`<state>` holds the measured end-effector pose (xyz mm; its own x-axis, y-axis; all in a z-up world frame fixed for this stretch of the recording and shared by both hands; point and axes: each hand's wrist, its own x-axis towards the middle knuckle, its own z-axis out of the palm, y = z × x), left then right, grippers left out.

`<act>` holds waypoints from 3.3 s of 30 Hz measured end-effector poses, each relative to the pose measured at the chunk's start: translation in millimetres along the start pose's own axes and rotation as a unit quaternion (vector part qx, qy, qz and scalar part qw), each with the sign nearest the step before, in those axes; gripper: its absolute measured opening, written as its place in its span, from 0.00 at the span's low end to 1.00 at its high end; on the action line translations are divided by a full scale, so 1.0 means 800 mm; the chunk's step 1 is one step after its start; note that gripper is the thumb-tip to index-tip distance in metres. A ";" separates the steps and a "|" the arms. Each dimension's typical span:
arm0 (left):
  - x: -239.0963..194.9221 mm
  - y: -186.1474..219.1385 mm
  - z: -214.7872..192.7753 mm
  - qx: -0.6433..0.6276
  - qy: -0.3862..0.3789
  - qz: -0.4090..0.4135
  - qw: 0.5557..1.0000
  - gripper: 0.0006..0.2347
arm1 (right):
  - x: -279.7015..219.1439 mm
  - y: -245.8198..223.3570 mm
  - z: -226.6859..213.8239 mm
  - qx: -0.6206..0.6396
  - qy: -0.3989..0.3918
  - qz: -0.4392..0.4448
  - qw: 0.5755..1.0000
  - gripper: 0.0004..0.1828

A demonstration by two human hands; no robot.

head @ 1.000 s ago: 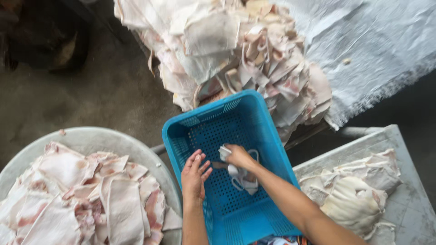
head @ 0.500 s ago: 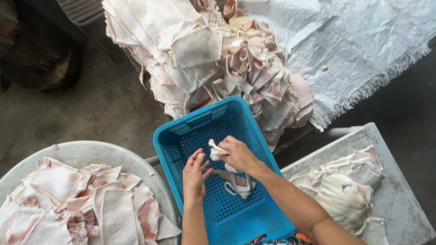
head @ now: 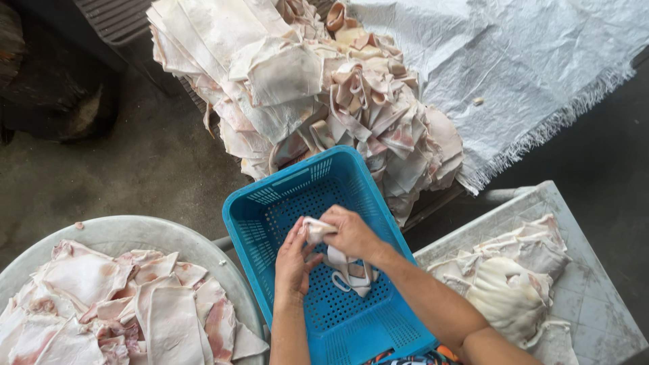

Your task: The person sorts through a large pile of processed animal skin pieces, picking them up one by one and placing them into a blue plastic basket.

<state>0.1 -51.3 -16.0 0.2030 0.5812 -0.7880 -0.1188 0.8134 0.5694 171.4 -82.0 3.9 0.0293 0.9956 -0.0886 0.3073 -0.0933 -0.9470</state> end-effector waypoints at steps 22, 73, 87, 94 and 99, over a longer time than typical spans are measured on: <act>0.013 0.015 -0.009 -0.024 0.039 0.005 0.999 0.25 | 0.139 0.024 -0.108 0.085 0.131 0.036 0.987 0.13; -0.016 -0.010 -0.060 0.011 0.043 -0.020 0.999 0.23 | -0.108 0.209 0.120 -0.235 -0.302 0.237 0.893 0.18; 0.003 -0.048 -0.012 0.151 -0.027 -0.040 0.987 0.26 | -0.035 0.035 0.034 -0.079 -0.116 0.064 0.988 0.12; -0.012 0.000 -0.007 0.118 -0.009 -0.043 0.992 0.27 | -0.009 0.005 -0.046 -0.061 -0.086 0.106 0.989 0.15; -0.022 0.029 0.007 0.039 -0.055 0.017 0.998 0.27 | 0.041 -0.056 -0.176 -0.047 0.055 0.151 0.986 0.24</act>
<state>-0.7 -42.8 12.3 0.3066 0.5985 -0.7402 -0.0516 0.7869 0.6149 292.8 -45.0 87.1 0.2347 0.9171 -0.3222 0.3550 -0.3894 -0.8499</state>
